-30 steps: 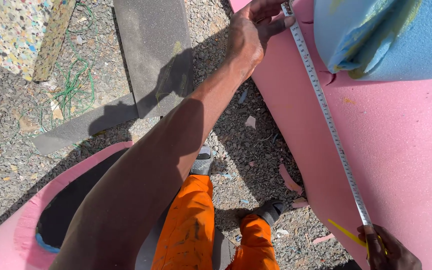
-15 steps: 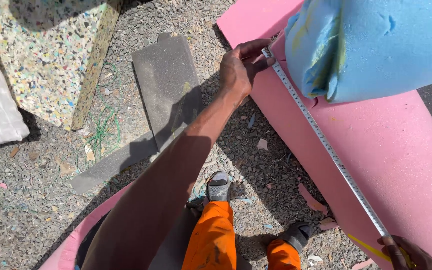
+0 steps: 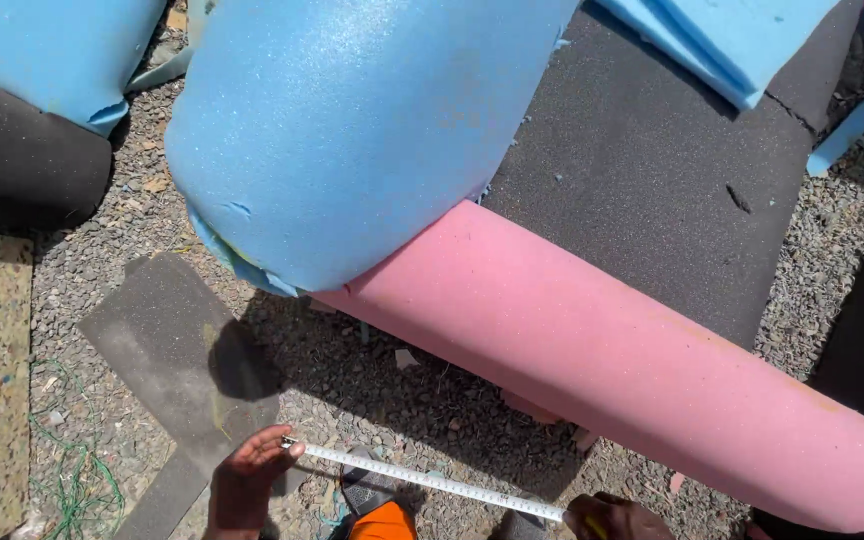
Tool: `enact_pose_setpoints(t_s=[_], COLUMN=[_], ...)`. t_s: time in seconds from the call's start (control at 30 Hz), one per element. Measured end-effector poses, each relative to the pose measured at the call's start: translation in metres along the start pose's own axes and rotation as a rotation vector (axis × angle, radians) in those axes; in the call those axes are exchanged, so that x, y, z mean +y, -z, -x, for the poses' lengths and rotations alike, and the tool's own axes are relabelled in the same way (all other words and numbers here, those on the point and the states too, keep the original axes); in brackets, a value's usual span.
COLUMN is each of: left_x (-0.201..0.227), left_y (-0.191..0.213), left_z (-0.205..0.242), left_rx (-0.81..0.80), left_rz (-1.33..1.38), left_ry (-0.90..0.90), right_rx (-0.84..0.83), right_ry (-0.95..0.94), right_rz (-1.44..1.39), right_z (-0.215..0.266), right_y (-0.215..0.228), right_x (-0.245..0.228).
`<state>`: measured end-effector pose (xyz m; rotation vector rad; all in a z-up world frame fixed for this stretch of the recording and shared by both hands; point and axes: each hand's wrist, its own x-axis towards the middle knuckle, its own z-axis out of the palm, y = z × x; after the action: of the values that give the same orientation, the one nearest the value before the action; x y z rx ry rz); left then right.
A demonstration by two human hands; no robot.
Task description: Measuring and marking foam pieces using a tape measure and a marking tool
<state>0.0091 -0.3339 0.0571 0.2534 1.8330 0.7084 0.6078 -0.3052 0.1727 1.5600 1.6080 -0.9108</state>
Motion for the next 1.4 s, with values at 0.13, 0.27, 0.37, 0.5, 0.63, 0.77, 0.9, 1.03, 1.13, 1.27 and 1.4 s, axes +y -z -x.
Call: enact_pose_setpoints(t_s=[0.13,0.27,0.37,0.5,0.63,0.77,0.9,1.03,1.13,1.27,1.4], left_x=[-0.148,-0.134,-0.14,-0.078,0.015,0.072,0.127,0.144,0.15,0.148,0.131], left_y=[-0.073,-0.159,-0.229,-0.302,-0.354,-0.414,-0.486,-0.569,-0.638,-0.728,-0.758], left_z=[0.016,0.095,0.103,0.145,0.201,0.258,0.333,0.352,0.348,0.298,0.3], left_rx=[-0.057,-0.237,-0.415,-0.541,-0.582,-0.649,-0.704,-0.878,-0.905,-0.807,-0.656], left_rz=[0.245,-0.161,-0.19,-0.182,-0.6,-0.826,-0.905,-0.715,-0.765,-0.951,-1.248], left_ry=[0.143,0.167,0.152,0.149,-0.085,-0.318,-0.61,-1.012,-1.417,-1.775,-1.595], right_rx=[-0.05,-0.123,-0.083,0.053,0.152,0.343,0.457,0.413,0.502,0.22,0.204], right_ry=[-0.032,-0.08,-0.117,-0.237,-0.266,-0.386,-0.398,-0.404,-0.348,-0.538,-0.681], right_rz=[-0.061,-0.128,-0.26,-0.569,-0.788,-1.066,-1.2,-1.289,-1.355,-1.706,-1.459], right_z=[0.002,0.02,0.036,0.099,0.152,0.186,0.197,0.196,0.214,0.227,0.181], right_y=[-0.056,-0.119,-0.139,-0.101,-0.079,-0.099,-0.152,-0.217,-0.226,-0.206,-0.305], right_x=[0.036,0.073,0.097,0.104,0.123,0.138,0.148,0.155,0.156,0.168,0.146])
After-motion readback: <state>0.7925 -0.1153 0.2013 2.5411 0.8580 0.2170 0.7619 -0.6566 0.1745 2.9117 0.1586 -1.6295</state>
